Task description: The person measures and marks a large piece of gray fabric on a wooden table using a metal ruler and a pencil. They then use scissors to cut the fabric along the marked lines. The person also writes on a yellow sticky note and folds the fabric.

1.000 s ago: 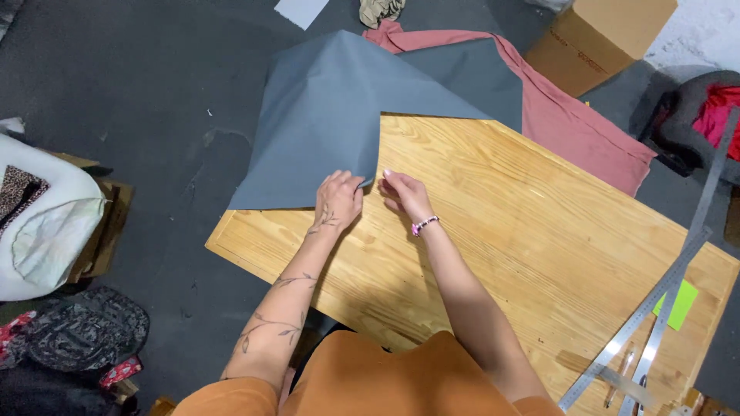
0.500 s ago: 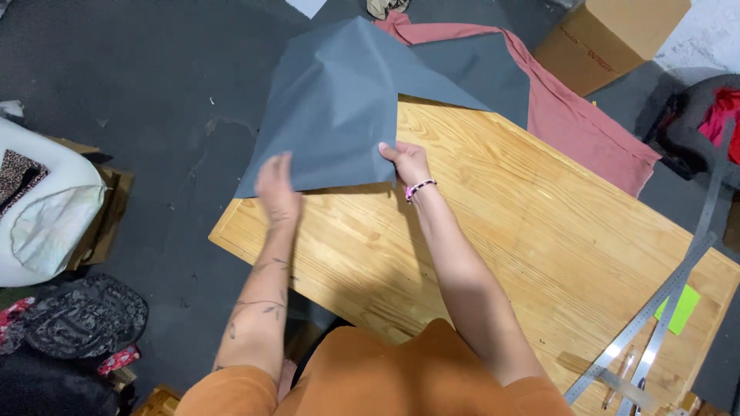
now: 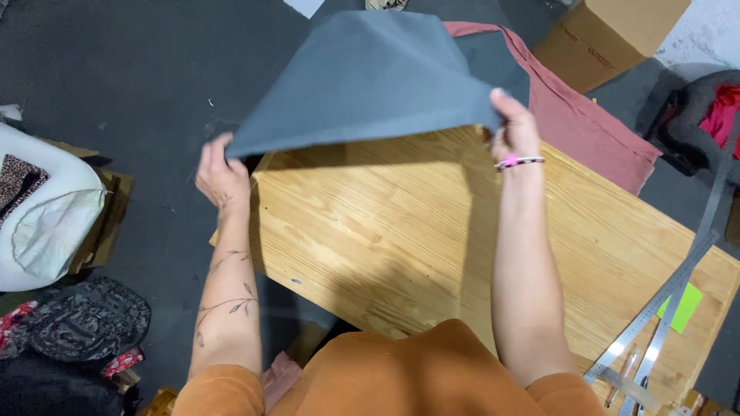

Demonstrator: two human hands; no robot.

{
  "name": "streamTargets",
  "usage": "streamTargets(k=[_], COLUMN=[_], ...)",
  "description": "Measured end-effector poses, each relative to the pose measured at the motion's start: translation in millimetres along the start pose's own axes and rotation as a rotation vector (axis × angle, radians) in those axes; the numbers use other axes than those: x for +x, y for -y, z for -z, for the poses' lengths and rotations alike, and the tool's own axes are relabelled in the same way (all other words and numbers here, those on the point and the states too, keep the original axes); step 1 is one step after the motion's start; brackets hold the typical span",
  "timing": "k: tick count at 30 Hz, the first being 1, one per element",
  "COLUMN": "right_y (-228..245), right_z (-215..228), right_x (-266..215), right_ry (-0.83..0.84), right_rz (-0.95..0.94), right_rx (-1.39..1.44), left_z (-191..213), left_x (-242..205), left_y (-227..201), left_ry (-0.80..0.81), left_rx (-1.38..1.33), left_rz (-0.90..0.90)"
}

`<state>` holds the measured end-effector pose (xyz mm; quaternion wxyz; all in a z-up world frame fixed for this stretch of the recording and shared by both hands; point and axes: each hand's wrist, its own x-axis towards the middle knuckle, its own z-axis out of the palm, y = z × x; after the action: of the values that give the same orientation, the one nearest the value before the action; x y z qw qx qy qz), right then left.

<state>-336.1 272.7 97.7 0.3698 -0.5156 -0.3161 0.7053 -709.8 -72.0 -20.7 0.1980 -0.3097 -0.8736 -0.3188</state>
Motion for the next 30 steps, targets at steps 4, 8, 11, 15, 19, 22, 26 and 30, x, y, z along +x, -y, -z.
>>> streamTargets(k=[4, 8, 11, 15, 19, 22, 26, 30], right_y=[31, 28, 18, -37, -205, -175, -145, -184], right_z=[53, 97, 83, 64, 152, 103, 65, 107], right_x=[6, 6, -39, -89, -53, -123, -168, -164], right_ry=[-0.143, -0.249, -0.250, -0.296, -0.511, -0.470, -0.098, 0.050], right_rz=[0.003, -0.002, 0.035, -0.110, 0.032, -0.019, -0.392, -0.293], right_rx=[0.332, 0.634, 0.717, 0.813, 0.198, 0.205, 0.476, 0.472], left_z=[64, 117, 105, 43, 61, 80, 105, 142], left_x=[70, 65, 5, -91, -105, -115, -138, -120], left_y=[-83, -172, -212, -218, -247, -263, -281, -298], left_ry=[-0.076, 0.276, 0.500, 0.831, 0.874, 0.881, 0.971, 1.025], left_rx=[-0.109, -0.103, -0.071, -0.126, -0.190, -0.240, -0.379, -0.531], left_rz=[-0.412, -0.740, -0.923, -1.001, -0.977, -0.969, -0.914, -0.809])
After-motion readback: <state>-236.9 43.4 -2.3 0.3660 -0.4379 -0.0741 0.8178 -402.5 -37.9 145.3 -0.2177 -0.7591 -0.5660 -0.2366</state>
